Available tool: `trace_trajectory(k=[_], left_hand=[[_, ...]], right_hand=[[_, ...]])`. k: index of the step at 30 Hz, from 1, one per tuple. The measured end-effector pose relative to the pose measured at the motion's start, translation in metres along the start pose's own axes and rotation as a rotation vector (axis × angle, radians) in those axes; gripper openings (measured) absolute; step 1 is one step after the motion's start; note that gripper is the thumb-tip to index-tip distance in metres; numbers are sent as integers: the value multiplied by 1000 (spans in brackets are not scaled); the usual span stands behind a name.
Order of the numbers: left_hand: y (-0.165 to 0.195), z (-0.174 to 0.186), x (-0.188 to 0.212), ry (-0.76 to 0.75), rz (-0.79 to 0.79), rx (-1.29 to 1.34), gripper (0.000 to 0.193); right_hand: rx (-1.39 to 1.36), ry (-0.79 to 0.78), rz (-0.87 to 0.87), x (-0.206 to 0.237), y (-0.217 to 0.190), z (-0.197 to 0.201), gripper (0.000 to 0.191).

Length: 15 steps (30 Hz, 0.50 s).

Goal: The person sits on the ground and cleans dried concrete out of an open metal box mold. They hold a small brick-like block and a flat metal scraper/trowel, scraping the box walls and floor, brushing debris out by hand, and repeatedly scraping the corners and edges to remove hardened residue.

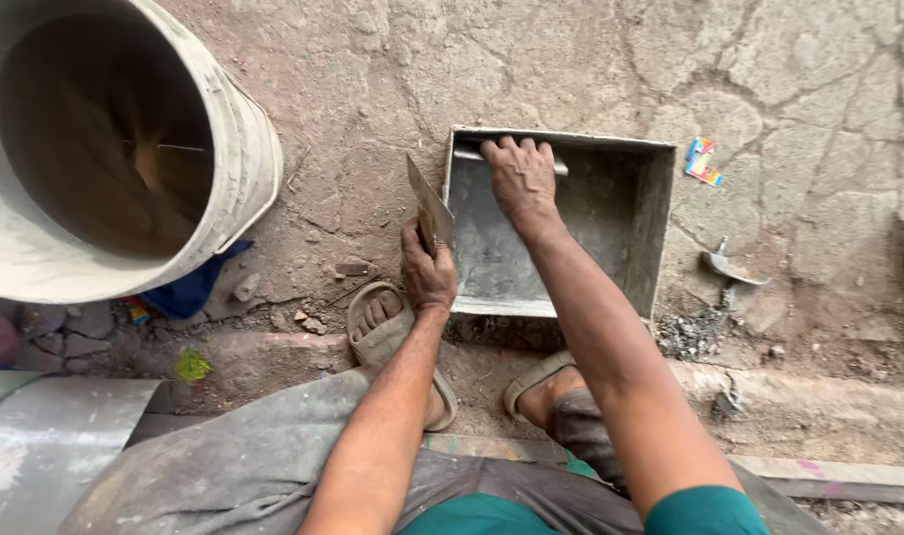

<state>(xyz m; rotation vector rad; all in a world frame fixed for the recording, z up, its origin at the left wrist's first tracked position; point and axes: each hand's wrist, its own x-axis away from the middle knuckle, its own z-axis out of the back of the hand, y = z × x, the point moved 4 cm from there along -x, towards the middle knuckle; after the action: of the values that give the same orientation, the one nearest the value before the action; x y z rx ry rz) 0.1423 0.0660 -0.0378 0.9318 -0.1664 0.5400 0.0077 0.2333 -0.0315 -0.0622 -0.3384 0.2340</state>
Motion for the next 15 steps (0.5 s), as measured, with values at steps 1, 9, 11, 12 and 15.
trace_trajectory(k=[1,9,11,12,15], left_hand=[[0,0,1,3,-9,3,50],[5,2,0,-2,-1,-23,48],[1,-1,-1,-67,100,-37,48],[2,-1,-2,-37,59,-30,48],[-5,-3,1,5,2,5,50]], right_hand=[[22,-13,18,-3,-3,0,33],[-124,176,100,-2,21,14,33],[-124,123,-16,2,26,3,30],[-113,231,30,6,26,3,28],[-35,310,128,13,21,-8,25]])
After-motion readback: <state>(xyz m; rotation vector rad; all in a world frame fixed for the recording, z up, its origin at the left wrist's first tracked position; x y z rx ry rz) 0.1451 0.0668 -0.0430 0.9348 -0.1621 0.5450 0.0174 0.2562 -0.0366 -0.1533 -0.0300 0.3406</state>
